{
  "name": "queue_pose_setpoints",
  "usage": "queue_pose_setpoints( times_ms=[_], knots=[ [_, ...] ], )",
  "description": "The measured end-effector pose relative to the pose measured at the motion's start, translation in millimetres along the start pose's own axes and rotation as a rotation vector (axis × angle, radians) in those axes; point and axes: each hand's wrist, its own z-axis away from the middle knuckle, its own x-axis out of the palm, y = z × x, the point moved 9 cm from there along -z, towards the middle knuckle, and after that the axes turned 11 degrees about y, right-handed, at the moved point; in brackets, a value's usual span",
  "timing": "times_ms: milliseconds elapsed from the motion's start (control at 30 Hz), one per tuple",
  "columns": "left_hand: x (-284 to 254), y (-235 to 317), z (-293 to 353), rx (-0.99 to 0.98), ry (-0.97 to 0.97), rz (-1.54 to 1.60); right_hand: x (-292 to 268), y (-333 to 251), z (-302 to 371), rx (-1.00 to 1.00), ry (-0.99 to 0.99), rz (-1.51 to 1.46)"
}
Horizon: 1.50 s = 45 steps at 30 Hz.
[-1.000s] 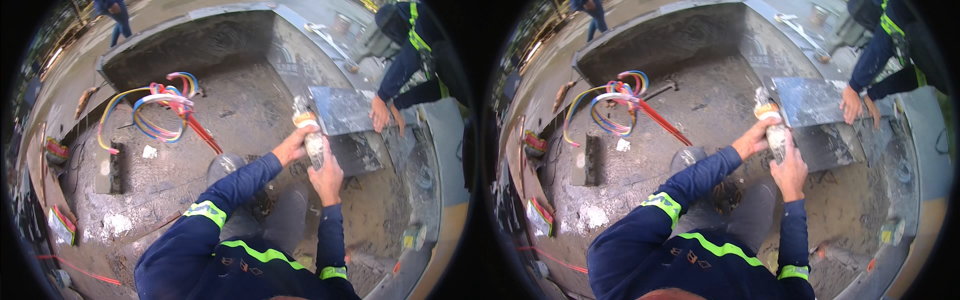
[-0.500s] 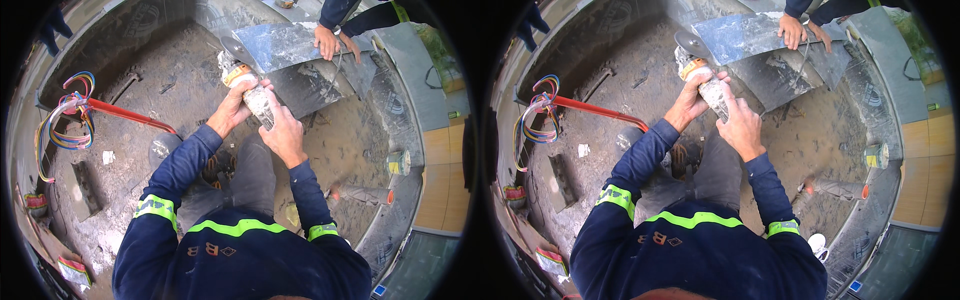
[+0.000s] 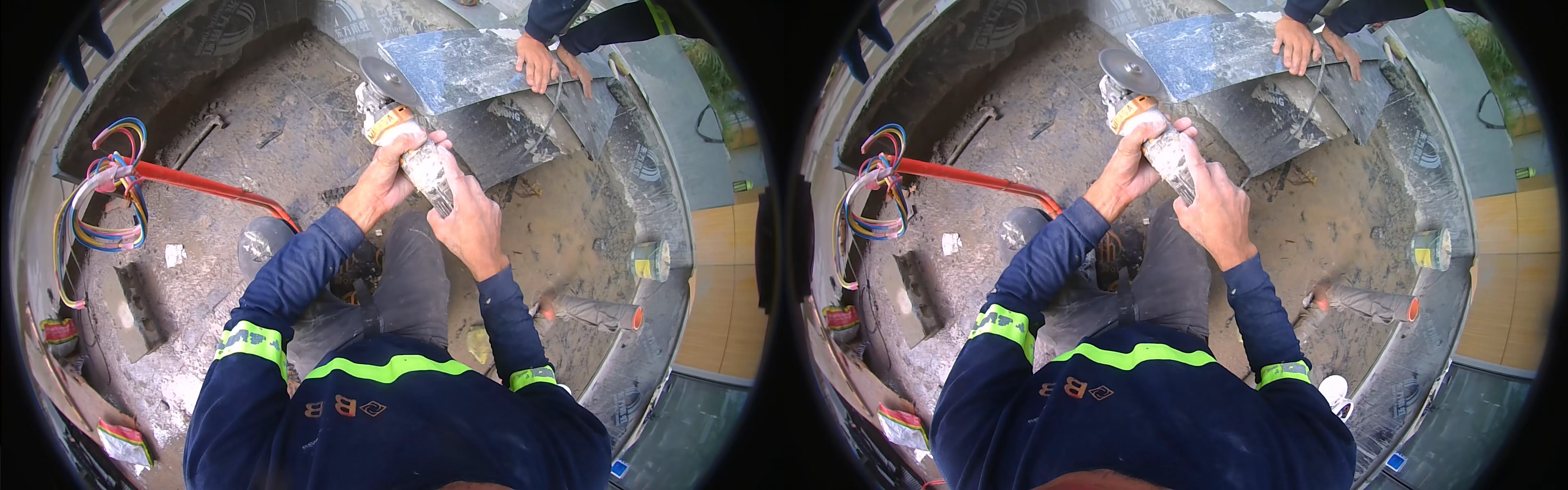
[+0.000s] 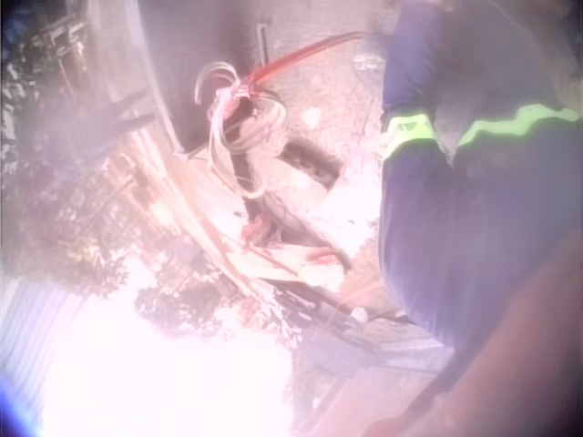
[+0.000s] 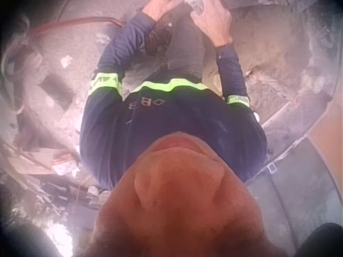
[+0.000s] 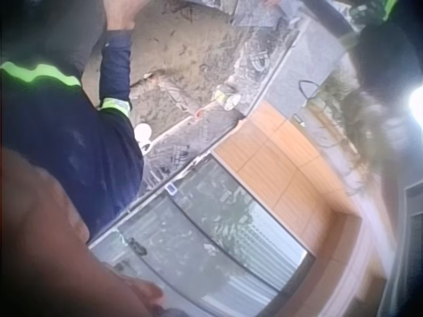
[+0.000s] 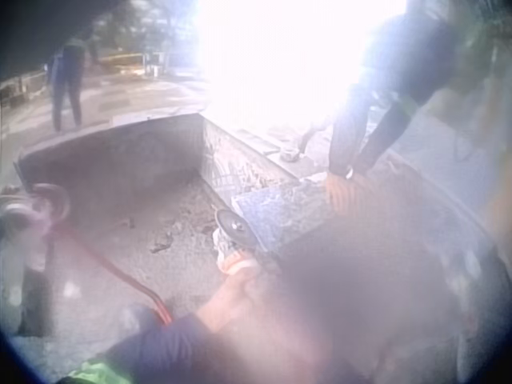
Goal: The person uses an angle grinder to cut a large rectangular tile on a construction site. After cutting, the person lifts and inspects the tile, then places it back down.
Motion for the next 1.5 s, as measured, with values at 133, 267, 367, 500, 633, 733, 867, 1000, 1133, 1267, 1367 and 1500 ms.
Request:
queue_pose_setpoints(
  times_ms=[133, 267, 367, 500, 633, 733, 867, 1000, 1133, 1267, 1367, 1500],
  knots=[
    [-2.6, 9.5, -7.5, 0.020, -0.011, -0.012, 7.9, 1.8, -6.1, 0.066, -0.032, -0.009],
    [-5.0, 18.0, -18.5, 0.019, -0.035, -0.005, 16.1, -1.7, -15.4, 0.076, -0.046, 0.034],
    [-7.6, 22.9, -29.5, 0.007, -0.044, -0.005, 21.5, -3.3, -21.0, 0.085, -0.070, 0.076],
    [-9.1, 29.0, -38.6, 0.016, -0.069, 0.002, 24.8, -8.9, -26.9, 0.055, -0.068, 0.107],
    [-7.8, 26.6, -33.6, 0.002, -0.071, 0.011, 22.3, -11.1, -23.8, 0.053, -0.055, 0.105],
    [-3.9, 19.5, -22.3, 0.004, -0.053, 0.023, 15.1, -11.8, -16.1, 0.049, -0.053, 0.080],
    [-1.0, 2.8, -2.0, -0.009, -0.017, 0.019, 1.8, -5.9, -0.2, 0.101, -0.069, 0.050],
    [0.3, -5.6, 8.5, -0.001, -0.019, 0.010, -6.2, -4.6, 7.1, 0.076, -0.049, 0.028],
    [-0.3, -2.3, 2.8, 0.002, -0.034, 0.005, -2.3, -2.0, 4.3, 0.063, -0.049, 0.032],
    [-0.3, 9.2, -11.7, 0.002, -0.075, 0.009, 9.8, -2.2, -7.3, 0.063, -0.047, 0.043],
    [-4.2, 16.8, -22.6, 0.007, -0.068, -0.007, 16.3, -7.2, -16.3, 0.028, -0.035, 0.063],
    [-9.6, 24.0, -34.3, 0.008, -0.045, -0.033, 21.6, -7.2, -22.1, 0.078, -0.077, 0.101]
  ],
)
